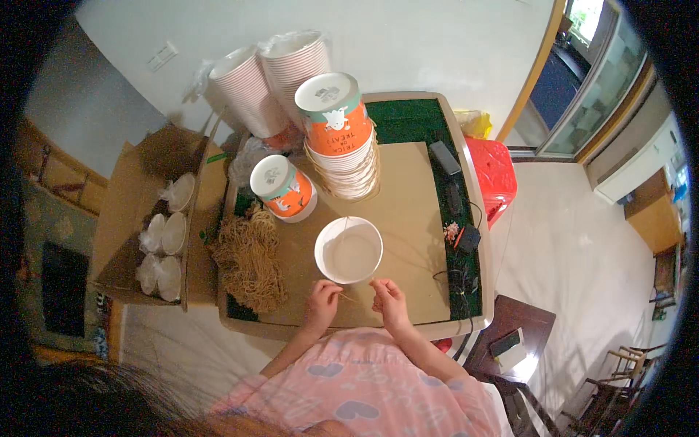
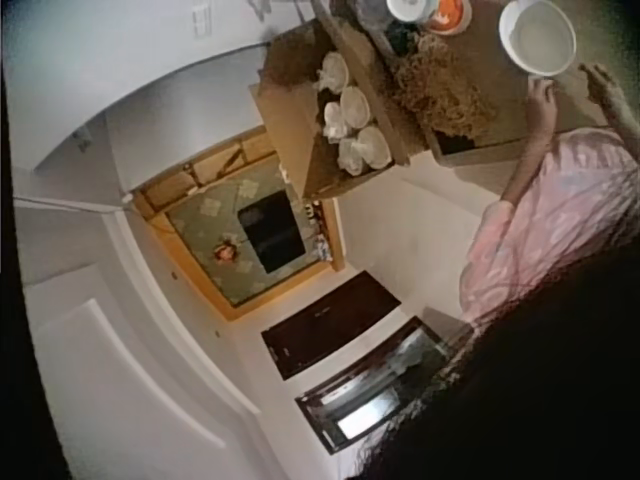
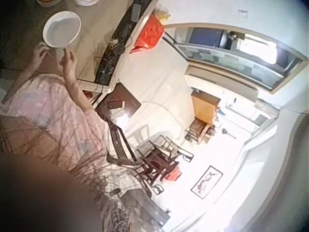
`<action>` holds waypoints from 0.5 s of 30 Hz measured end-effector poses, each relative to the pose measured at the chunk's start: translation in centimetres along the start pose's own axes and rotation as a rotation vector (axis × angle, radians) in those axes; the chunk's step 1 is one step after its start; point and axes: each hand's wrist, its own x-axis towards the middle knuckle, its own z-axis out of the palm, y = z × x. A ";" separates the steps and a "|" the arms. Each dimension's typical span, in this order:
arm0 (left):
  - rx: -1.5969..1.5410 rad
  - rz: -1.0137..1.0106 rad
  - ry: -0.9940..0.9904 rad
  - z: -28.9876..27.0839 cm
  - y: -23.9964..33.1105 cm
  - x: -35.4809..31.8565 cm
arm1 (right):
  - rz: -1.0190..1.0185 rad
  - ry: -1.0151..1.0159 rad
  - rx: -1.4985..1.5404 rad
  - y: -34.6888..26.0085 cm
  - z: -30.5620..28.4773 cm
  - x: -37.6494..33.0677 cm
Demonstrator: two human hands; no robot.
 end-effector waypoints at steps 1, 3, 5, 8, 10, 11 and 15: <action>0.112 0.110 0.018 -0.4 1.3 0.4 | -0.001 0.004 -0.017 0.1 -0.1 0.0; 0.227 0.220 0.040 -0.6 2.3 1.2 | -0.002 -0.004 -0.071 0.3 0.2 -0.5; 0.435 0.374 0.019 -0.8 2.7 2.2 | -0.008 -0.012 -0.125 0.3 0.5 -0.9; 0.439 0.505 -0.080 -0.3 1.6 4.1 | 0.045 -0.053 -0.248 0.7 0.5 -1.5; 0.344 0.463 -0.173 0.0 0.2 4.8 | 0.008 -0.088 -0.379 0.8 0.4 -1.8; 0.247 0.412 -0.262 0.1 -0.2 5.0 | 0.003 -0.088 -0.371 0.9 0.4 -1.7; -0.065 0.131 -0.144 -0.6 1.1 6.4 | -0.181 -0.162 -0.407 0.6 0.2 -1.6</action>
